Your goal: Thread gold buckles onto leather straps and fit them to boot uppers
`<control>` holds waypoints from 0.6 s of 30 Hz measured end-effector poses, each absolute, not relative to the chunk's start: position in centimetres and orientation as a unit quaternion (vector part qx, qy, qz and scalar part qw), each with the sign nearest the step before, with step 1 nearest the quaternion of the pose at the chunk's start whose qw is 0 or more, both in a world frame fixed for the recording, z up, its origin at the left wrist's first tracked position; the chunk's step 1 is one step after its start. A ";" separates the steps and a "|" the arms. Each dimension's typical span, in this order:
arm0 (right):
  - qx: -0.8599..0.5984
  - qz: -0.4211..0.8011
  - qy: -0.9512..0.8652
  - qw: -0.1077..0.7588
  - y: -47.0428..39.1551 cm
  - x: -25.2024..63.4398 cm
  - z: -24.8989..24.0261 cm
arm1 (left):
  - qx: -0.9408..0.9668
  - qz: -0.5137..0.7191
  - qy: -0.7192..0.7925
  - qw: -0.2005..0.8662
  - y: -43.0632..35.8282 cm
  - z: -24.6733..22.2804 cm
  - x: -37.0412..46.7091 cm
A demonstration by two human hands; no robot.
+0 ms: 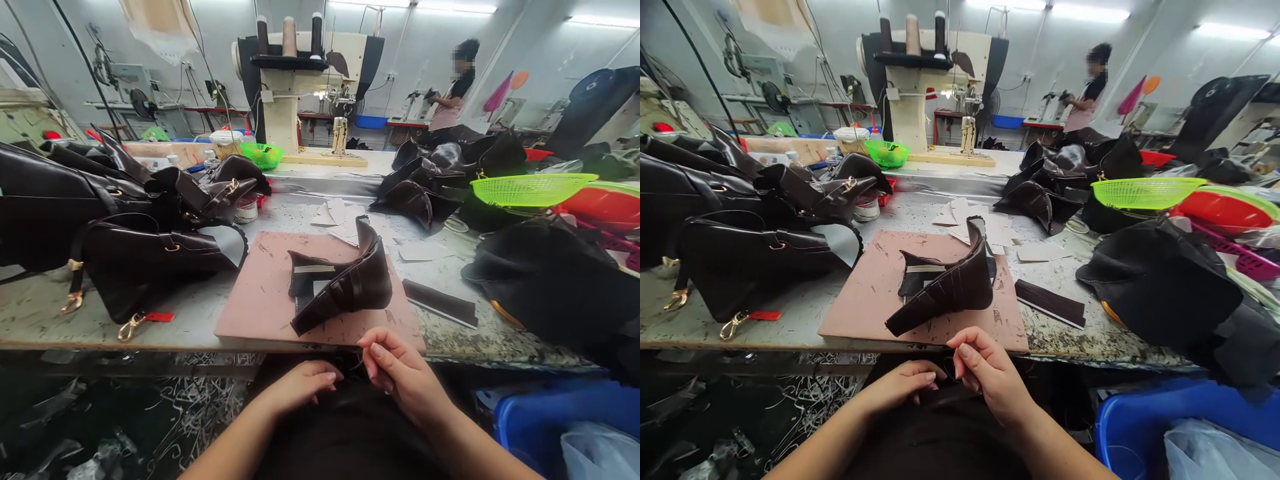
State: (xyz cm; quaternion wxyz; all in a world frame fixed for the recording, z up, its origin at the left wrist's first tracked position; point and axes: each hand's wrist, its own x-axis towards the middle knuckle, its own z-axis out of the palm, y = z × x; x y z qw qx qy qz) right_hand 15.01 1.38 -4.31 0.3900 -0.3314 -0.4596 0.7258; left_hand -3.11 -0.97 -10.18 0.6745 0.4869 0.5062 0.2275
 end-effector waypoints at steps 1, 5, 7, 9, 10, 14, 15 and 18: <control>-0.337 0.716 -0.468 0.393 1.4 15.4 -4.3 | 0.488 0.225 0.498 0.681 -1.0 -10.0 -3.0; -0.392 0.622 -0.567 0.371 2.1 18.2 -3.9 | 0.497 0.234 0.519 0.655 -2.0 -8.3 -5.4; -0.410 0.572 -0.641 0.305 2.3 19.8 -3.7 | 0.481 0.243 0.576 0.614 -3.0 -6.9 -8.0; -0.371 0.538 -0.726 0.213 2.3 20.7 -3.4 | 0.410 0.257 0.650 0.586 -4.2 -5.1 -11.1; -0.333 0.519 -0.768 0.172 2.3 20.7 -3.2 | 0.400 0.274 0.672 0.560 -4.9 -4.1 -12.6; -0.207 0.386 -0.880 0.183 3.1 18.0 -1.7 | 0.331 0.461 0.715 0.407 -7.0 0.5 -16.6; -0.197 0.328 -0.897 0.221 3.6 16.8 -1.2 | 0.304 0.520 0.715 0.355 -7.1 1.6 -17.0; -0.197 0.108 -0.932 0.285 6.0 13.1 0.4 | 0.260 0.628 0.680 0.277 -6.3 3.5 -16.5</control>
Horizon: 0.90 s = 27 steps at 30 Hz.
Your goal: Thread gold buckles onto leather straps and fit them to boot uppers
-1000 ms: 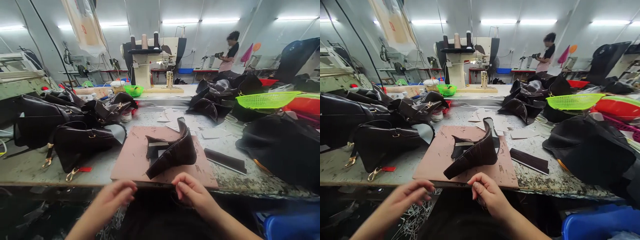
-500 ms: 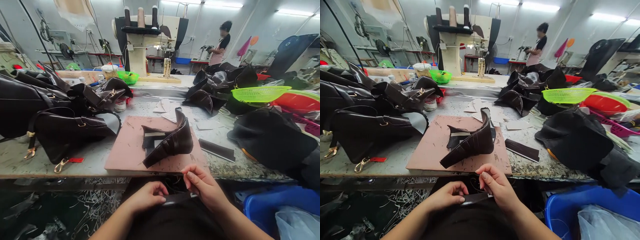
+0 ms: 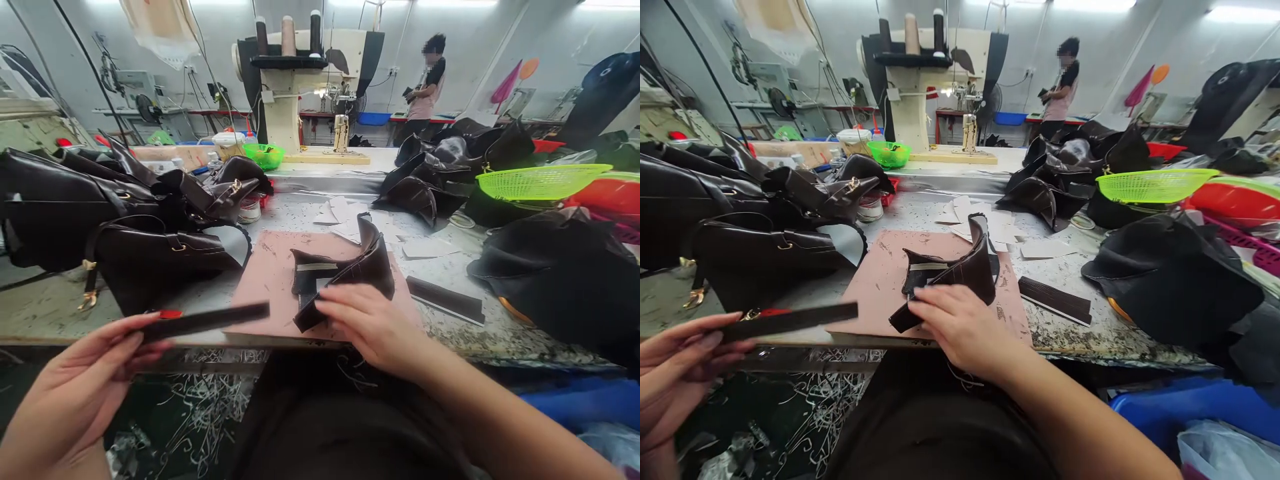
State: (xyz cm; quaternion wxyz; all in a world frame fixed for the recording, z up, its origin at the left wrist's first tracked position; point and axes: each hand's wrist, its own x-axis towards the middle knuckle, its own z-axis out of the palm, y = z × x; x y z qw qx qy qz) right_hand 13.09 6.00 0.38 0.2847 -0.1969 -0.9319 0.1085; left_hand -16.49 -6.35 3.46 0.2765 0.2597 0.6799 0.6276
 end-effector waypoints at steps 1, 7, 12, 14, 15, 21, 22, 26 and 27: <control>-0.202 0.048 -0.939 0.275 6.8 12.1 0.9 | 0.254 0.644 0.663 0.283 -5.8 3.5 -15.9; -0.168 0.001 -0.977 0.132 7.4 10.8 2.4 | 0.245 0.625 0.616 0.413 -3.4 0.0 -10.6; -0.179 0.045 -0.963 0.194 4.8 11.8 2.1 | 0.219 0.599 0.560 0.528 -3.3 -2.4 -6.3; -0.186 0.057 -0.954 0.227 4.3 11.9 1.9 | 0.233 0.600 0.530 0.552 -3.4 -2.8 -5.1; -0.192 0.066 -0.949 0.241 4.1 11.8 1.9 | 0.243 0.601 0.514 0.562 -3.5 -2.8 -4.7; -0.215 0.088 -0.933 0.277 3.8 11.6 1.5 | 0.209 0.582 0.490 0.614 -4.1 -2.2 -3.8; -0.216 0.087 -0.932 0.277 3.7 11.6 1.4 | 0.198 0.585 0.486 0.618 -4.1 -2.0 -3.8; -0.218 0.087 -0.931 0.278 3.7 11.6 1.1 | 0.182 0.606 0.449 0.631 -4.3 -1.5 -3.8; -0.220 0.085 -0.932 0.276 3.7 11.6 1.0 | 0.185 0.607 0.447 0.631 -4.3 -1.5 -3.8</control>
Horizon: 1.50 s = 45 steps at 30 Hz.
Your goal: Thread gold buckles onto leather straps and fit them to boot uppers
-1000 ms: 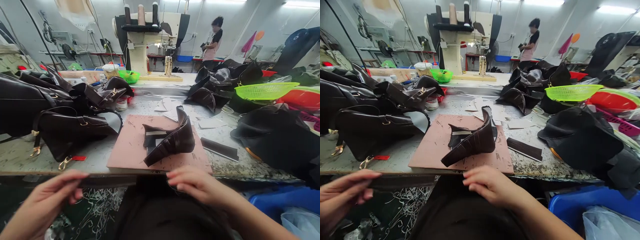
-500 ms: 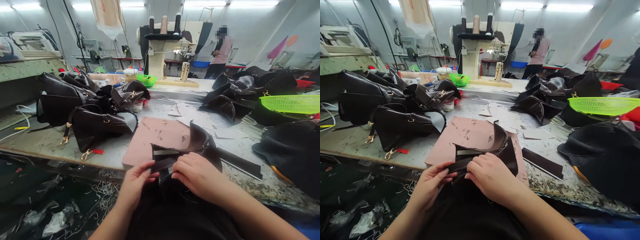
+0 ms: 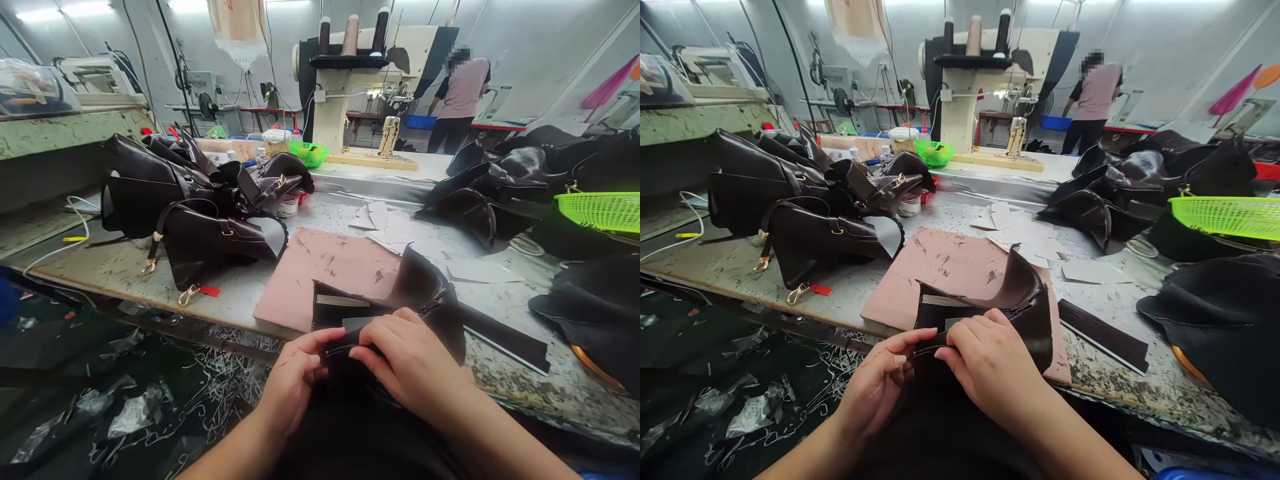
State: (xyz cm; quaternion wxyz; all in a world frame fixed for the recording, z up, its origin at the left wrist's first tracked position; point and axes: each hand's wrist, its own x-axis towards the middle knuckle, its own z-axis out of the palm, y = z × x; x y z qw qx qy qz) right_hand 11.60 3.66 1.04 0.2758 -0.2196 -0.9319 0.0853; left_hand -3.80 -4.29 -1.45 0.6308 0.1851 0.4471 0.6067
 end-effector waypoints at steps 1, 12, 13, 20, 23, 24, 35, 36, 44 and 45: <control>-0.222 0.084 -0.933 0.272 3.7 11.6 1.0 | 0.188 0.605 0.447 0.631 -4.3 -1.4 -3.8; -0.236 0.069 -0.935 0.256 3.7 11.8 1.2 | 0.294 0.581 0.498 0.573 -4.7 -2.3 -3.6; -0.238 0.066 -0.936 0.251 3.8 11.9 1.4 | 0.294 0.588 0.485 0.577 -4.7 -2.5 -3.5; -0.255 0.094 -0.944 0.186 4.3 12.6 1.8 | 0.317 0.522 0.456 0.648 -4.2 -1.9 -4.8; -0.249 0.093 -0.942 0.206 4.0 12.6 1.6 | 0.439 0.376 0.524 0.626 -3.2 -0.9 -6.1; -0.248 0.101 -0.941 0.208 3.9 12.7 1.7 | 0.482 0.328 0.540 0.608 -2.9 -0.7 -6.4; -0.274 0.139 -0.937 0.164 4.2 14.4 2.2 | 0.622 0.191 0.444 0.616 -1.9 -0.1 -7.3; -0.274 0.134 -0.938 0.167 4.0 14.3 2.1 | 0.637 0.182 0.437 0.608 -1.6 0.0 -7.1; -0.254 0.142 -0.943 0.163 3.5 15.1 2.9 | 0.657 0.215 0.514 0.508 -0.5 -0.4 -3.7; -0.252 0.147 -0.942 0.165 3.6 15.5 3.1 | 0.653 0.211 0.511 0.518 -0.5 -0.4 -3.6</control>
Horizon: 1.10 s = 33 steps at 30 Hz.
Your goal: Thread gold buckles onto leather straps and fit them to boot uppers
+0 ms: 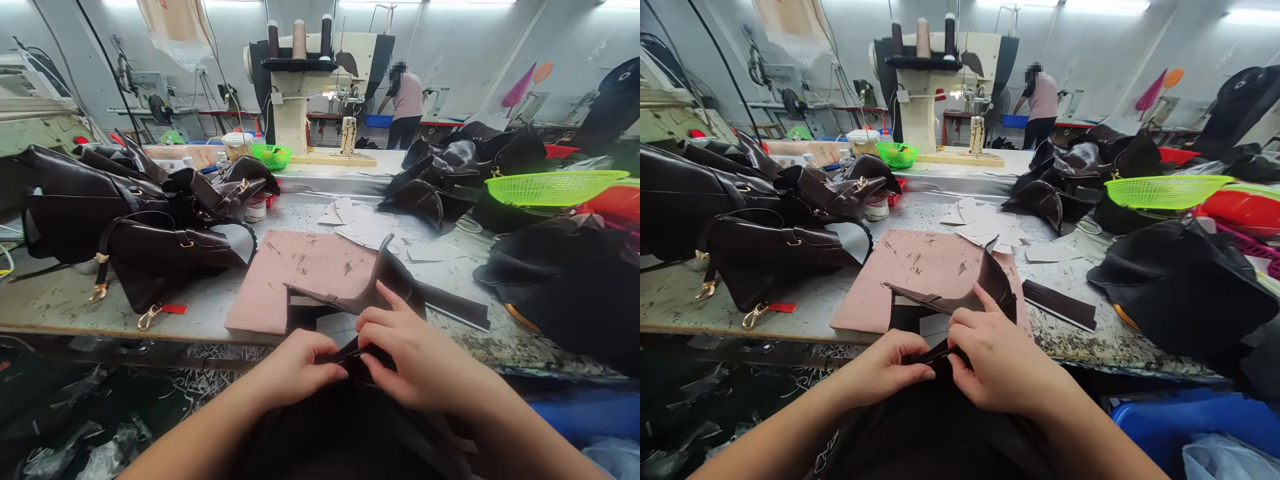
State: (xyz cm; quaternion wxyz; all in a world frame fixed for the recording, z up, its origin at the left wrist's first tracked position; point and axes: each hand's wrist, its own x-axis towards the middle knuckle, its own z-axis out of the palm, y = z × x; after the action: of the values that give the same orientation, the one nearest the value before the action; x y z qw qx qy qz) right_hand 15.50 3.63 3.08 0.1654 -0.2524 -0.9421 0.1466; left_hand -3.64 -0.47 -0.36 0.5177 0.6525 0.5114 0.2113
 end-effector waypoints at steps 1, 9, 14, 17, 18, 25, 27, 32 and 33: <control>-0.252 0.151 -0.941 0.170 3.8 15.9 3.2 | 0.648 0.207 0.506 0.529 -0.5 -0.3 -3.6; -0.239 0.159 -0.947 0.145 4.1 16.0 3.5 | 0.687 0.196 0.391 0.580 0.8 0.9 -3.6; -0.214 0.150 -0.927 0.268 3.6 16.4 2.9 | 0.639 0.215 0.455 0.581 1.7 -0.5 -1.5; -0.309 0.089 -0.785 0.530 3.9 18.3 1.9 | 0.563 0.200 0.513 0.617 1.6 -1.1 -0.9; -0.347 0.090 -0.740 0.569 4.0 19.1 1.5 | 0.540 0.206 0.515 0.633 1.5 -1.2 -0.9; -0.421 0.368 -0.748 0.358 3.4 19.9 -1.1 | 0.517 0.258 0.421 0.699 1.8 -0.3 -0.2; -0.415 0.385 -0.733 0.378 3.1 19.3 -1.2 | 0.521 0.264 0.439 0.683 1.8 -0.2 0.4; -0.410 0.465 -0.701 0.353 3.7 18.8 -0.6 | 0.525 0.295 0.473 0.643 1.9 -0.7 1.0; -0.402 0.487 -0.690 0.353 3.8 18.9 -0.6 | 0.512 0.296 0.475 0.651 1.9 -0.9 1.0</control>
State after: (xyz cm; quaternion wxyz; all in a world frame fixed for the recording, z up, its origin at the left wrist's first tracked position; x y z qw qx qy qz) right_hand 18.88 3.83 -0.55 0.3533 -0.4021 -0.6901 0.4871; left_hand 1.01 1.92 -0.94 0.6515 0.5122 0.4751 0.2959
